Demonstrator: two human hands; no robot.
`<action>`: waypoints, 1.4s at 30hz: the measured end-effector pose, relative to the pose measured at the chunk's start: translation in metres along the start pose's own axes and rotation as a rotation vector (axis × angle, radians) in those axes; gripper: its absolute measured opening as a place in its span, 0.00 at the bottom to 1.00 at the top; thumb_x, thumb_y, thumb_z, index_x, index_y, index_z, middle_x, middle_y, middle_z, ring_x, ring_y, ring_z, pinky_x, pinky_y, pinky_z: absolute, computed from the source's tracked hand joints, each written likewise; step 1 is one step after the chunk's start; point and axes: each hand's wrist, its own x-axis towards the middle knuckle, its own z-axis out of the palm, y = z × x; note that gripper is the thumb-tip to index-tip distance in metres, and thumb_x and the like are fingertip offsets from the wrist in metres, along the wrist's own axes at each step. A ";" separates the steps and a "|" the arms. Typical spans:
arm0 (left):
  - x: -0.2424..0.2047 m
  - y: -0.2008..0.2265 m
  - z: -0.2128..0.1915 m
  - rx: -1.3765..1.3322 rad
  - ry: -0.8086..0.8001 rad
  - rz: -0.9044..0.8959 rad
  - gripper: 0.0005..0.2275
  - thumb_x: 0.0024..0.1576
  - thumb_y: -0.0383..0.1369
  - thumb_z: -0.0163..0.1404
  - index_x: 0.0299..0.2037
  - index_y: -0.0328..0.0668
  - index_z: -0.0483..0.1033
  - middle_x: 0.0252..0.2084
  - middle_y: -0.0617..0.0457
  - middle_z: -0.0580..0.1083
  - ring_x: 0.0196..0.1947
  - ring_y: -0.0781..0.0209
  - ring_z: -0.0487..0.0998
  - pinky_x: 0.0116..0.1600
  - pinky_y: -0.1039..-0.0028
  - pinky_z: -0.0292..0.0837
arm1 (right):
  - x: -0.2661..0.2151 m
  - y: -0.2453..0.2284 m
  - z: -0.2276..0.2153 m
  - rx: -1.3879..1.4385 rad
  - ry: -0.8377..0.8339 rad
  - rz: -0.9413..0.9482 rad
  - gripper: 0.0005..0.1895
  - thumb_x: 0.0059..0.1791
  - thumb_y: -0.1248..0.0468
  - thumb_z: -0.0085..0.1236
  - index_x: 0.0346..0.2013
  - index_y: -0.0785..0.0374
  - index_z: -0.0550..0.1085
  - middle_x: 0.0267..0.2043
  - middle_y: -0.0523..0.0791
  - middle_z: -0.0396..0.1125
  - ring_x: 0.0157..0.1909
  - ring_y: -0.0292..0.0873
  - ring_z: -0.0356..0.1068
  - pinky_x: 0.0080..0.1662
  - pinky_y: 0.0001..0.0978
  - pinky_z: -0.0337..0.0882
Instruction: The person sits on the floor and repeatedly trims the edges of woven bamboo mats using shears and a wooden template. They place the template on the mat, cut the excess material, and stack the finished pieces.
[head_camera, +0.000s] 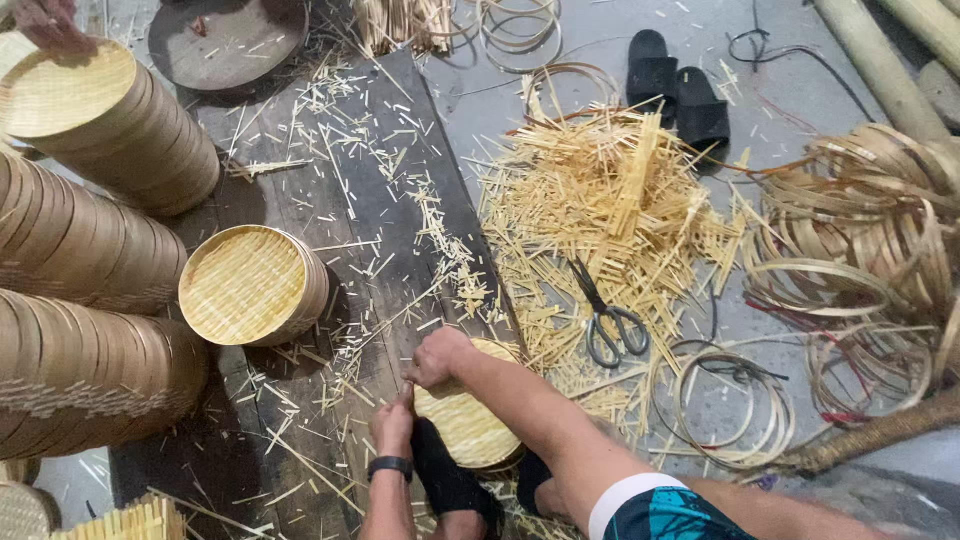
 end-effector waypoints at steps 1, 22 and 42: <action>0.001 -0.002 0.000 0.004 -0.011 0.018 0.25 0.53 0.49 0.61 0.43 0.28 0.85 0.42 0.42 0.82 0.41 0.52 0.79 0.50 0.64 0.72 | -0.001 -0.001 0.004 0.012 0.009 0.018 0.35 0.56 0.36 0.32 0.48 0.57 0.80 0.51 0.51 0.74 0.54 0.50 0.74 0.54 0.45 0.74; -0.206 0.073 0.026 1.088 0.055 1.661 0.08 0.51 0.28 0.53 0.40 0.51 0.78 0.38 0.50 0.77 0.46 0.53 0.75 0.58 0.57 0.66 | -0.348 0.137 0.024 0.275 0.435 0.284 0.15 0.50 0.51 0.55 0.42 0.57 0.79 0.44 0.49 0.75 0.46 0.53 0.75 0.51 0.45 0.73; -0.106 0.010 -0.029 0.110 0.315 0.822 0.07 0.57 0.30 0.56 0.43 0.38 0.82 0.41 0.47 0.80 0.38 0.56 0.81 0.45 0.68 0.76 | -0.106 0.047 0.112 -0.180 0.533 -0.229 0.61 0.32 0.44 0.71 0.70 0.66 0.53 0.72 0.57 0.51 0.76 0.59 0.45 0.73 0.51 0.42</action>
